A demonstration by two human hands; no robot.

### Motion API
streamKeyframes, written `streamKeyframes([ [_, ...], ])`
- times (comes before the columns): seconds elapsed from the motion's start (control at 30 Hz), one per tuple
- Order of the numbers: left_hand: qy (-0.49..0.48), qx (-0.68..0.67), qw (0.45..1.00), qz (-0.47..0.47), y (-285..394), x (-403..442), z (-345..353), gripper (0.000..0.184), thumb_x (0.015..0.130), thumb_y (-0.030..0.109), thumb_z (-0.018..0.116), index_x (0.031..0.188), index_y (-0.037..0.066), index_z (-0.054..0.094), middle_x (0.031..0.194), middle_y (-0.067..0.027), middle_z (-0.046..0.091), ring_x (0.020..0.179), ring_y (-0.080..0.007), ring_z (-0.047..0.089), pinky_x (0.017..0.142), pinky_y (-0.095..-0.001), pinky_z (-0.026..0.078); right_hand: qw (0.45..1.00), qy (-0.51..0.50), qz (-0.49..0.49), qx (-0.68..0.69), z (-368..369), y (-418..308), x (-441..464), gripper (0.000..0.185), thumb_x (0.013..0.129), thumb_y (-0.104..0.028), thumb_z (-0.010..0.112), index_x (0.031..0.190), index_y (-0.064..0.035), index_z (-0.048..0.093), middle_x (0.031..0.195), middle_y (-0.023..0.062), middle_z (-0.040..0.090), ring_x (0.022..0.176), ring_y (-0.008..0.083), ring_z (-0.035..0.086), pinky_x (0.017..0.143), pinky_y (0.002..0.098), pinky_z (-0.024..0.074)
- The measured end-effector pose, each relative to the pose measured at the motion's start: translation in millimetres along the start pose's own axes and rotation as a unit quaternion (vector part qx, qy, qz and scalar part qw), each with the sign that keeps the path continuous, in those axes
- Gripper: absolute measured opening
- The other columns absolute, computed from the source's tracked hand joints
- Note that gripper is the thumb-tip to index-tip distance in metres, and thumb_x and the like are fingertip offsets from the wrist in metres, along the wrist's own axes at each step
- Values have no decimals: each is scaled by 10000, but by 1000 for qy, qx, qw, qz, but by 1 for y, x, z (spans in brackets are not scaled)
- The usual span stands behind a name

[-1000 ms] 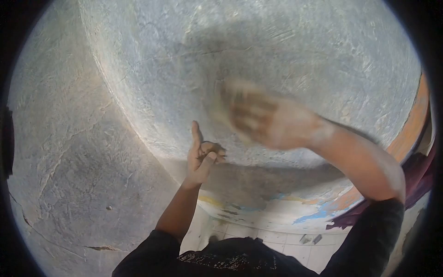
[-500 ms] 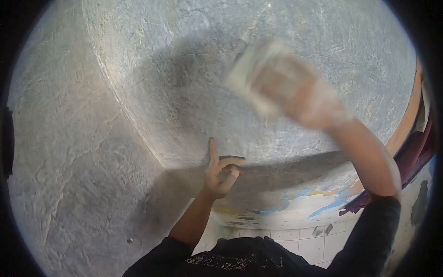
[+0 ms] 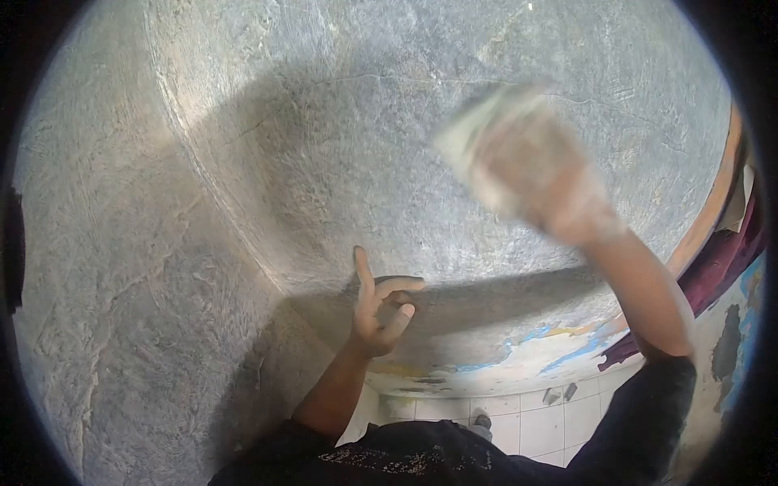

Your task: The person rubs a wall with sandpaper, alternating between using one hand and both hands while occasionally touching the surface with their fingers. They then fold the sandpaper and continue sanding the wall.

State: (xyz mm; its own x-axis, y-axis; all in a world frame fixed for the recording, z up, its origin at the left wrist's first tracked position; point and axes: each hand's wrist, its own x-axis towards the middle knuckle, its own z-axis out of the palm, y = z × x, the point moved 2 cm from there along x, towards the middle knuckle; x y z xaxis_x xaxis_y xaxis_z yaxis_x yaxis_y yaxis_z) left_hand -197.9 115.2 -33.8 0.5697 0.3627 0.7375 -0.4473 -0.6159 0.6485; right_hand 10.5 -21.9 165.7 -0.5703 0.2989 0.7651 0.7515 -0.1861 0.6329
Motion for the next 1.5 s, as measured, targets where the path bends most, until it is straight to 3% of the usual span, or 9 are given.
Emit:
streamKeyframes([
  [0.1, 16, -26, 999, 36, 8, 7, 5, 869, 831, -8, 528, 1396, -129, -120, 1084, -210, 610, 909, -241, 644, 769, -307, 552, 919, -217, -296, 142, -3, -13, -19, 397, 903, -270, 533, 1248, -75, 547, 1309, 71, 547, 1271, 246, 463, 1099, 505, 316],
  [0.2, 15, -79, 995, 50, 12, 10, 22, 870, 828, -13, 527, 1396, -130, -120, 1073, -208, 617, 837, -235, 658, 749, -302, 549, 1000, -15, -18, 5, -13, 31, -1, 483, 731, -194, 742, 1191, -172, 598, 1215, -25, 612, 1231, 145, 500, 1076, 486, 376],
  [0.57, -6, -56, 997, 57, 10, 31, 63, 901, 831, -32, 520, 1397, -95, -177, 1037, -198, 625, 776, -226, 661, 718, -320, 558, 999, -24, 10, -24, -10, 36, -35, 375, 742, -315, 757, 1084, -191, 664, 1192, -62, 610, 1203, 182, 527, 1075, 565, 340],
  [0.7, -26, -31, 998, 49, 13, 36, 70, 920, 838, -23, 526, 1400, -67, -201, 1040, -203, 621, 766, -226, 660, 706, -317, 565, 961, -81, -191, 185, -4, 13, -55, 323, 820, -388, 665, 1058, -171, 674, 1135, -58, 639, 1160, 167, 561, 1084, 551, 329],
  [0.83, 12, -18, 997, 71, 10, 35, 80, 935, 838, -26, 525, 1399, -47, -224, 1052, -207, 615, 749, -227, 660, 705, -317, 565, 992, 30, 105, -62, -37, 70, -38, 297, 880, -394, 582, 1101, -210, 653, 1224, -60, 609, 1177, 158, 551, 1104, 531, 296],
  [0.97, -9, -6, 998, 56, 13, 33, 86, 953, 833, -29, 525, 1406, -15, -236, 1079, -208, 603, 761, -222, 657, 694, -306, 556, 941, -154, -257, 155, -17, 15, -76, 299, 969, -310, 435, 1103, -146, 647, 1173, -13, 643, 1181, 204, 553, 1109, 562, 223],
  [1.17, -17, -9, 999, 46, 10, 29, 101, 965, 831, -31, 526, 1415, 12, -241, 1090, -204, 597, 770, -211, 650, 705, -302, 533, 992, 8, 111, -60, -37, 79, -67, 440, 934, -431, 471, 1135, -61, 598, 1098, 58, 665, 1147, 250, 574, 1132, 486, 251],
  [1.27, -42, -10, 998, 39, 13, 26, 108, 966, 829, -34, 527, 1415, 10, -239, 1089, -201, 597, 764, -211, 648, 708, -302, 530, 945, -104, -303, 68, -8, 34, -101, 468, 915, -452, 479, 1212, -99, 558, 1267, 31, 575, 1222, 243, 511, 1125, 488, 273],
  [1.5, -32, -45, 997, 58, 7, 23, 123, 921, 826, -18, 563, 1429, -64, -132, 1098, -189, 608, 774, -181, 649, 674, -271, 532, 997, -58, 22, -41, -45, 84, -94, 397, 912, -384, 486, 1097, -70, 645, 1227, 94, 607, 1272, 255, 466, 1103, 543, 259],
])
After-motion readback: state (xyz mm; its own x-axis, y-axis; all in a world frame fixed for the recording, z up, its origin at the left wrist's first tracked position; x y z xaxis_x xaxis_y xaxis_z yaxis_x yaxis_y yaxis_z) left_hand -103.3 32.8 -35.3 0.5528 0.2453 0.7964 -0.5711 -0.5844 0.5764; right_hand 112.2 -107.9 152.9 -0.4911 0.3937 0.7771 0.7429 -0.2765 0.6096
